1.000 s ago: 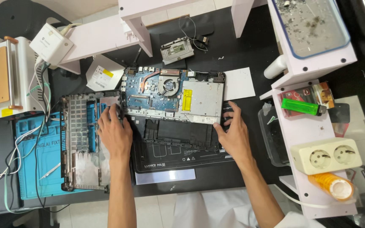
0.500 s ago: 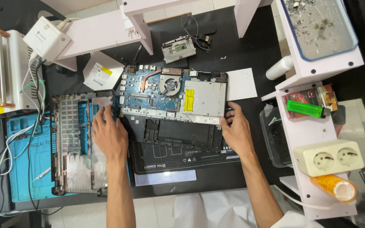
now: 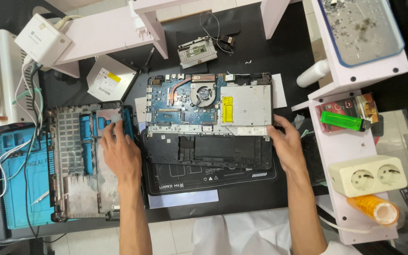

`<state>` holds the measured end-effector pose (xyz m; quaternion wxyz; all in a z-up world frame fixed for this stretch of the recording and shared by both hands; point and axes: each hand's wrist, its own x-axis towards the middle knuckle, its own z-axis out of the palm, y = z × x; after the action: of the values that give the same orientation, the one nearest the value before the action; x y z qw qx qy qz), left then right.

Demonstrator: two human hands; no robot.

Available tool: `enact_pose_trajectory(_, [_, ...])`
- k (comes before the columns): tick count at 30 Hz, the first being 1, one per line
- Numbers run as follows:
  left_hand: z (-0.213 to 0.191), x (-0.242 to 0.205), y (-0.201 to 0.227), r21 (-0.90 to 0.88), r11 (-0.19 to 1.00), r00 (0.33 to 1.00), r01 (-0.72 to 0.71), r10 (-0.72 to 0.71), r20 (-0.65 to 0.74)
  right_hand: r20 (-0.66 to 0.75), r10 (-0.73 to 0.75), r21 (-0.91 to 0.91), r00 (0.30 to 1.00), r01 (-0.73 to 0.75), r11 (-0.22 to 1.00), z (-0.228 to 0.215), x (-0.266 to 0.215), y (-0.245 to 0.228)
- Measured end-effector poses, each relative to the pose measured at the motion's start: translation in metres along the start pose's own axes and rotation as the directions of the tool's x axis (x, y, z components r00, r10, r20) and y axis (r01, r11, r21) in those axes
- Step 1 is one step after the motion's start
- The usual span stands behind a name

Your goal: The person disassembles a black Acer laptop on a workbench. They use a screwdriver to remove screws from the bottom panel, detach the back cover, and then remove the hard drive and optical drive. The person also disconnects internal cables and removes the motherboard from the chassis.

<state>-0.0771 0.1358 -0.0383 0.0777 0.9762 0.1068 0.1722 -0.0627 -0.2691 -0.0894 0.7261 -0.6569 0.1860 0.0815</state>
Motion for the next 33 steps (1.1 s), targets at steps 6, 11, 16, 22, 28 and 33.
enact_pose_trajectory(6, [0.011,-0.011,0.014,-0.008,0.997,0.992,0.078,-0.077,0.100,-0.028,-0.054,0.095,0.998,0.056,0.994,0.007,-0.004,-0.006])
enact_pose_trajectory(11, [0.027,-0.019,0.046,-0.081,0.994,0.995,0.077,-0.071,0.077,-0.012,-0.083,0.231,0.996,0.084,0.969,0.016,-0.017,-0.027])
enact_pose_trajectory(16, [0.030,-0.014,0.058,-0.158,0.956,0.966,0.246,-0.228,0.123,-0.035,-0.189,0.240,0.981,0.192,0.952,0.025,-0.031,-0.043])
enact_pose_trajectory(22, [0.015,-0.011,0.053,-0.414,0.847,0.942,0.333,-0.280,0.186,-0.020,-0.350,0.276,0.937,0.341,0.899,0.024,-0.050,-0.077])
enact_pose_trajectory(28, [-0.004,-0.012,0.070,-0.784,0.409,0.881,0.468,-0.288,0.376,-0.065,-0.447,0.174,0.892,0.451,0.875,0.024,-0.091,-0.121])
enact_pose_trajectory(33, [-0.023,-0.009,0.097,-0.868,0.393,0.953,0.302,-0.089,0.290,-0.139,-0.426,-0.078,0.894,0.419,0.905,0.049,-0.168,-0.137])
